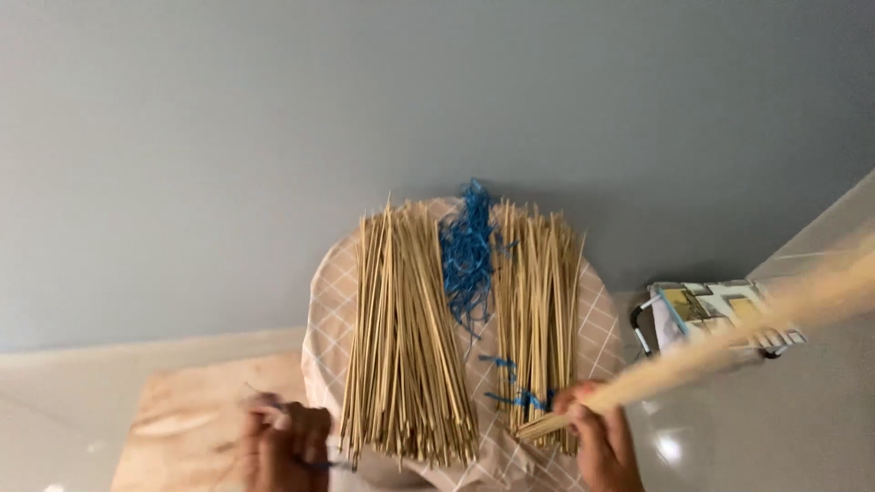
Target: Gathering bamboo sticks into small bundles and securing them with blue plastic ties.
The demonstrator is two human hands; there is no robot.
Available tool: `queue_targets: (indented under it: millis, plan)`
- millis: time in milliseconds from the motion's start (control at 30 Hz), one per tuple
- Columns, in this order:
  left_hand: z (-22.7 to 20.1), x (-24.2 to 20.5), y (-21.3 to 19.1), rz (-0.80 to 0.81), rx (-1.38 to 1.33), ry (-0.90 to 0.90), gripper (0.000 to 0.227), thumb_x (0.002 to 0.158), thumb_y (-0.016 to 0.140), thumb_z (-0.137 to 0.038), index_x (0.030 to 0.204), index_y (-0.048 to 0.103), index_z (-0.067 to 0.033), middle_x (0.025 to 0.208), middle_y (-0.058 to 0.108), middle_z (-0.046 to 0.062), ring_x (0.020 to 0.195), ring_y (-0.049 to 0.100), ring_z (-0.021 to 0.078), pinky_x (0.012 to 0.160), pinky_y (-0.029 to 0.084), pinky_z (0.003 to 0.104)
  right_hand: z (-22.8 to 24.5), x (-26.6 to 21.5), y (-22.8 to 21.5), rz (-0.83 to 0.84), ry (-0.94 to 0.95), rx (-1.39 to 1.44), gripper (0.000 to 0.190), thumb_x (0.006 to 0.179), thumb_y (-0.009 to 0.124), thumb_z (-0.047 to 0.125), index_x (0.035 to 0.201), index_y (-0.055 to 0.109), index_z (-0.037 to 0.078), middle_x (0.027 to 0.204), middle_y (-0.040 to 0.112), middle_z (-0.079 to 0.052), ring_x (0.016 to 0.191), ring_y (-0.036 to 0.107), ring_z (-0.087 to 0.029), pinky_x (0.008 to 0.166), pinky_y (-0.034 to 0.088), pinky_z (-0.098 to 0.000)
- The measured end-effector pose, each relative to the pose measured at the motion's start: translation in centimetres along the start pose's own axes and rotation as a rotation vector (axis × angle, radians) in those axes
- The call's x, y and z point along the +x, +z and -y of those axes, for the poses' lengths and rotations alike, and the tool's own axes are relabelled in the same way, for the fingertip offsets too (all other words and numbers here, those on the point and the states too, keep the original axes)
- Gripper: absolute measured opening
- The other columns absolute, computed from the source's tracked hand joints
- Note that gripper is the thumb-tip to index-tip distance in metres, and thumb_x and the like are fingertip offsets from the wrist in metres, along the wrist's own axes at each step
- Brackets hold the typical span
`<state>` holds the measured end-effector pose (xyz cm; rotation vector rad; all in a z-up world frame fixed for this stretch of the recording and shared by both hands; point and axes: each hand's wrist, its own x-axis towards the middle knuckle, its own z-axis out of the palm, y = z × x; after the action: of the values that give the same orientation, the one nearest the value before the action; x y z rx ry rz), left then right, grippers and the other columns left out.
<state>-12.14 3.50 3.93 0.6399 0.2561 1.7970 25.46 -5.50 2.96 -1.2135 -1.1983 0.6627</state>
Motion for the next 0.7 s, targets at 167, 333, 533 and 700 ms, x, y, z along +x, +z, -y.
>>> queue_targets:
  millis: [167, 333, 533, 700]
  plan:
    - [-2.2, -1.1, 1.2, -0.133, 0.032, 0.064, 0.024, 0.095, 0.042, 0.004, 0.11, 0.055, -0.0098, 0.064, 0.04, -0.001, 0.055, 0.033, 0.0102, 0.051, 0.032, 0.025, -1.2, 3.6, 4.4, 0.31, 0.271, -0.192, 0.034, 0.099, 0.049, 0.011, 0.13, 0.06, 0.005, 0.09, 0.07, -0.009, 0.077, 0.065, -0.018, 0.072, 0.055, -0.0328]
    - [-1.6, -1.1, -0.2, -0.219, 0.064, -0.15, 0.014, 0.098, 0.045, 0.001, 0.106, 0.054, -0.0068, 0.066, 0.041, 0.0, 0.056, 0.037, 0.0119, 0.054, 0.035, 0.028, -1.2, 7.7, 9.7, 0.476, 0.483, -0.443, 0.039, 0.098, 0.043, 0.017, 0.133, 0.058, 0.013, 0.069, 0.056, -0.002, 0.058, 0.051, -0.016, 0.052, 0.043, -0.0322]
    - [-1.6, -0.6, -2.8, -0.198, 0.031, -0.221, 0.012, 0.1, 0.044, 0.001, 0.105, 0.053, -0.0063, 0.065, 0.041, 0.003, 0.057, 0.038, 0.0134, 0.057, 0.033, 0.029, 0.5, 8.6, 13.2, 0.574, 0.633, -0.79, 0.072, 0.101, 0.031, 0.027, 0.164, 0.002, 0.009, 0.163, 0.024, -0.024, 0.144, 0.045, -0.035, 0.116, 0.046, -0.0429]
    - [-1.4, -0.5, -4.6, -0.219, 0.112, -0.159, 0.014, 0.098, 0.045, 0.002, 0.106, 0.054, -0.0058, 0.064, 0.046, 0.003, 0.051, 0.04, 0.0136, 0.052, 0.032, 0.029, 1.7, 8.0, 14.3, 0.653, 0.552, -0.987, 0.065, 0.105, 0.035, 0.031, 0.162, 0.015, 0.007, 0.136, 0.06, -0.024, 0.08, 0.078, -0.023, 0.075, 0.068, -0.0327]
